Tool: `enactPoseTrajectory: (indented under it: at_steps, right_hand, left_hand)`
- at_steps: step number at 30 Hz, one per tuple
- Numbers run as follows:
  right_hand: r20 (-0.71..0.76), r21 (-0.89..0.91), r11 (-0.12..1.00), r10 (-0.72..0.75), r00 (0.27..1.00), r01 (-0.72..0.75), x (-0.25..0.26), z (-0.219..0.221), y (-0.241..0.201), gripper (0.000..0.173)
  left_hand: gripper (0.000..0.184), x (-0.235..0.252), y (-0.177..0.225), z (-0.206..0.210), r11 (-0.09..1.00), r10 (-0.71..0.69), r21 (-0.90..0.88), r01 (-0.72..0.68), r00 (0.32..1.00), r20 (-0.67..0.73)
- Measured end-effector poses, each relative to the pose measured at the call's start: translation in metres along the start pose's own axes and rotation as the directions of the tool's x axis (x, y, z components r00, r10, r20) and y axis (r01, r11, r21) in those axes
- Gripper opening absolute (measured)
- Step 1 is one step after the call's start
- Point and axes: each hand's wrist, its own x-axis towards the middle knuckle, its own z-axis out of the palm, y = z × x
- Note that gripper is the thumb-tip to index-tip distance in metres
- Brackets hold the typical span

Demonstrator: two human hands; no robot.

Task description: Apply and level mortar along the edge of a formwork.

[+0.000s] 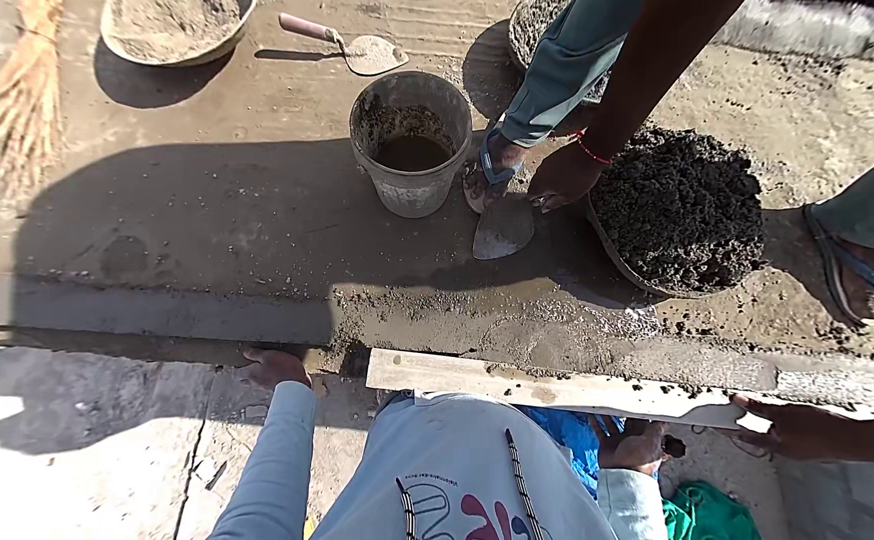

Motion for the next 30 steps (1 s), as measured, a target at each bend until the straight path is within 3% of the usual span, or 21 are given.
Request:
enactPoseTrajectory:
  at_steps: [30]
  right_hand:
    - [0.000, -0.012, 1.000, -0.008, 1.000, 0.008, -0.0030, 0.0019, -0.0013, 0.067]
  left_hand:
    - [0.063, -0.0026, 0.0014, -0.0012, 1.000, 0.012, 0.012, -0.012, 1.000, 0.014]
